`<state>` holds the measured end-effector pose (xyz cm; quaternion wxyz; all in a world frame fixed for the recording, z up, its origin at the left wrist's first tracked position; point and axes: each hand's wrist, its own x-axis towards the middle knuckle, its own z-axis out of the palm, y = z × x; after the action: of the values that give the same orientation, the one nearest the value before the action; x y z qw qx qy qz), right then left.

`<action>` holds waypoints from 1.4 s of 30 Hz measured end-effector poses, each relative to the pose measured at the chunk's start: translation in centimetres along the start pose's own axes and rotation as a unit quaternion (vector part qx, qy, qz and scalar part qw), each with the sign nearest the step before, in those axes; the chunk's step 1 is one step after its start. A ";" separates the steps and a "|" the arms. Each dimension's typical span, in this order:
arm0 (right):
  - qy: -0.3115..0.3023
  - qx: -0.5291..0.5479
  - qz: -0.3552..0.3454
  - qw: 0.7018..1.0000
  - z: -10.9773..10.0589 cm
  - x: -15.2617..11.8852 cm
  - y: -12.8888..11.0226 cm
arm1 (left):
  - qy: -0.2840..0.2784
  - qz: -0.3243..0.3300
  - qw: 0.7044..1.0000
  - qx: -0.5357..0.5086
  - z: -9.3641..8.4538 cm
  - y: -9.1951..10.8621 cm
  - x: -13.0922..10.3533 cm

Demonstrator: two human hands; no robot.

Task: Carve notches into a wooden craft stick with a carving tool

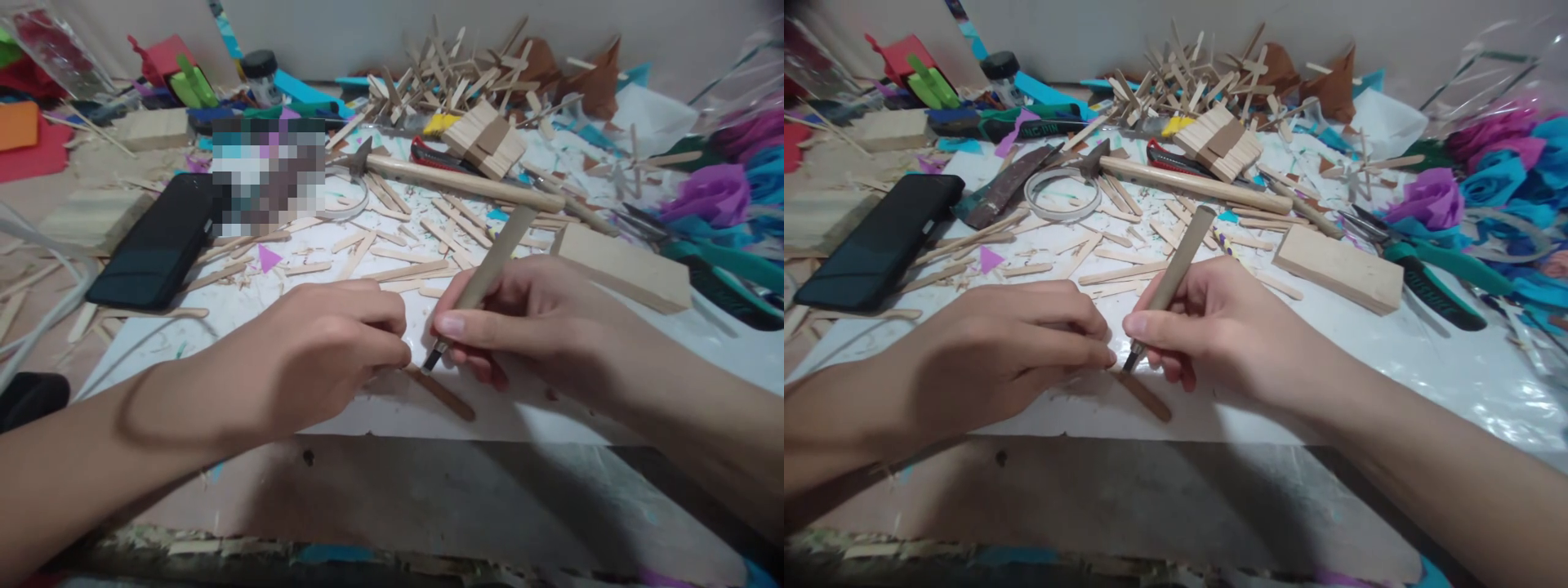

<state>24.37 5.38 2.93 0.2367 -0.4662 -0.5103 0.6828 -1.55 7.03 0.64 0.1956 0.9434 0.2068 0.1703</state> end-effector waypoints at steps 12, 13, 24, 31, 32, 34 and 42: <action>0.050 -0.265 -0.129 0.954 1.6 -1.1 -0.4 | 0.020 -0.006 1.000 0.008 0.2 0.2 0.4; 0.053 -0.300 -0.156 0.940 1.9 -1.2 -0.4 | 0.018 -0.004 1.000 0.003 0.2 0.2 0.4; 0.079 -0.390 -0.239 0.886 2.9 -2.1 0.7 | 0.010 0.000 1.000 0.005 0.2 0.2 0.3; 0.061 -0.367 -0.178 0.911 2.4 -2.1 0.5 | 0.004 -0.004 1.000 0.019 0.1 0.2 0.5; 0.062 -0.361 -0.170 0.915 2.4 -2.2 0.3 | 0.002 -0.004 1.000 0.018 0.1 0.2 0.4; 0.073 -0.344 -0.167 0.921 2.5 -2.4 -0.2 | -0.006 0.001 1.000 0.007 0.0 0.1 0.4; 0.102 -0.373 -0.198 0.901 2.2 -4.2 -2.4 | 0.009 0.010 0.999 -0.045 -0.5 1.0 0.1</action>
<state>23.98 1.85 6.89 0.2264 -0.4767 -0.7824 0.3308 -1.33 6.40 1.52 0.2340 0.9342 0.1911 0.1899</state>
